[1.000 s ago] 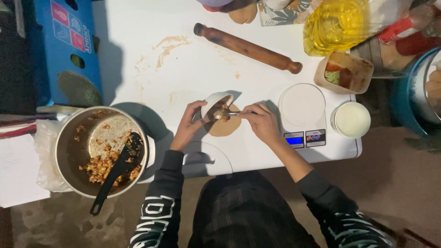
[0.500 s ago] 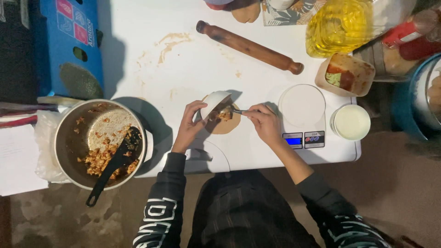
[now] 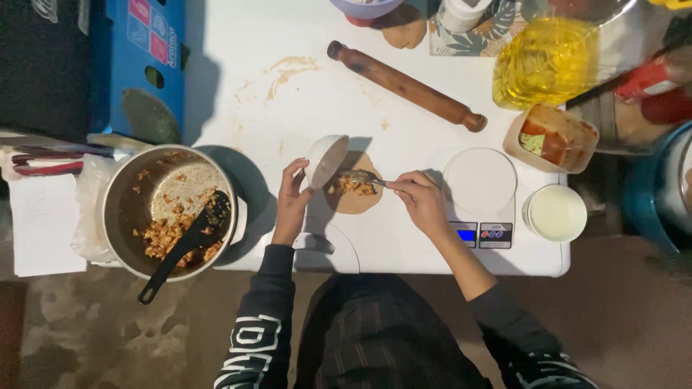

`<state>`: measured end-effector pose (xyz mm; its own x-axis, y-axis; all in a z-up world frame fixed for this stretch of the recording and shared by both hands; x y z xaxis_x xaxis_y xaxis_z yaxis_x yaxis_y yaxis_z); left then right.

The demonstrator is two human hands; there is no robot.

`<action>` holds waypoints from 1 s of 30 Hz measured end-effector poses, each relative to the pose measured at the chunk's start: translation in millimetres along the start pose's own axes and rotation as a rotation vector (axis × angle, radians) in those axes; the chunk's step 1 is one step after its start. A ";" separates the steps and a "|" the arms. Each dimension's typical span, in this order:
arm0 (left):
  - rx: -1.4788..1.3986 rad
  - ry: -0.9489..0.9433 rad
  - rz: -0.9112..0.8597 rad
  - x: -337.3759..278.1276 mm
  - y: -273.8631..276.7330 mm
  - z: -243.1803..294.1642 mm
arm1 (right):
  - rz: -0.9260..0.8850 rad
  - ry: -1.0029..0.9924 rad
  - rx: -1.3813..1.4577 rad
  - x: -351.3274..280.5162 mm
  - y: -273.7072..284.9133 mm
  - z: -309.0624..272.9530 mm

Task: Rolling dough and filling empanadas with a meat mixture.

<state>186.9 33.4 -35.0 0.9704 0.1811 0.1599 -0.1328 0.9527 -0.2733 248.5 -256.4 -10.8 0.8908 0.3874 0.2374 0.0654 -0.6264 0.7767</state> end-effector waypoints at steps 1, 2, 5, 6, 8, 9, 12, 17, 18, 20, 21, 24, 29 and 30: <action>0.001 -0.010 0.005 0.6 0.9 -3.8 | 0.002 0.011 0.000 3.3 1.5 0.4; -0.143 0.119 0.138 1.0 3.6 -8.6 | -0.014 -0.001 0.008 6.7 2.6 0.4; -0.393 0.216 0.371 13.9 3.9 -6.2 | -0.003 -0.067 0.166 13.4 -3.4 1.2; -0.502 0.191 0.468 23.5 4.5 -2.0 | 0.020 -0.128 0.311 19.0 -7.6 1.8; -0.626 0.201 0.563 31.0 6.2 -1.3 | 0.001 -0.127 0.324 45.9 -5.5 -17.0; -0.755 0.225 0.649 35.3 6.9 -2.5 | -0.014 -0.141 0.329 58.7 -4.3 -26.1; -0.830 0.165 0.719 56.7 25.0 -30.4 | -0.065 -0.174 0.383 112.8 -29.3 -55.4; -0.911 0.041 0.936 99.8 67.3 -66.2 | -0.132 0.050 0.341 219.3 -127.5 -69.4; -0.910 0.003 1.046 108.9 76.3 -73.9 | -0.192 0.098 0.314 239.4 -146.5 -74.4; -0.916 -0.043 1.100 127.5 93.5 -79.9 | -0.225 0.095 0.280 264.5 -174.4 -89.8; -0.915 -0.073 1.164 131.7 100.5 -84.4 | -0.265 0.076 0.249 272.2 -189.0 -95.8; -0.882 -0.056 1.297 144.4 125.8 -94.1 | -0.325 0.071 0.361 294.0 -252.7 -79.8; -0.892 -0.093 1.427 150.0 161.1 -129.7 | -0.544 -0.195 0.544 293.1 -246.6 -85.0; -0.923 -0.130 1.434 148.9 167.1 -136.3 | -0.557 -0.250 0.604 290.7 -245.0 -80.7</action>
<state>336.8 186.3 -186.2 0.1593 0.7632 -0.6262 -0.6200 -0.4163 -0.6650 455.1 64.2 -84.9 0.7260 0.6295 -0.2769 0.6877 -0.6695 0.2808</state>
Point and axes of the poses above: each hand's wrist, its own x-axis towards the middle knuckle, its own y-axis out of the back of the hand, z = x × y, the point moved 1 cm from there along x, towards the middle knuckle, and after that the axes turned 14 degrees about -x, right-handed, at the moved point
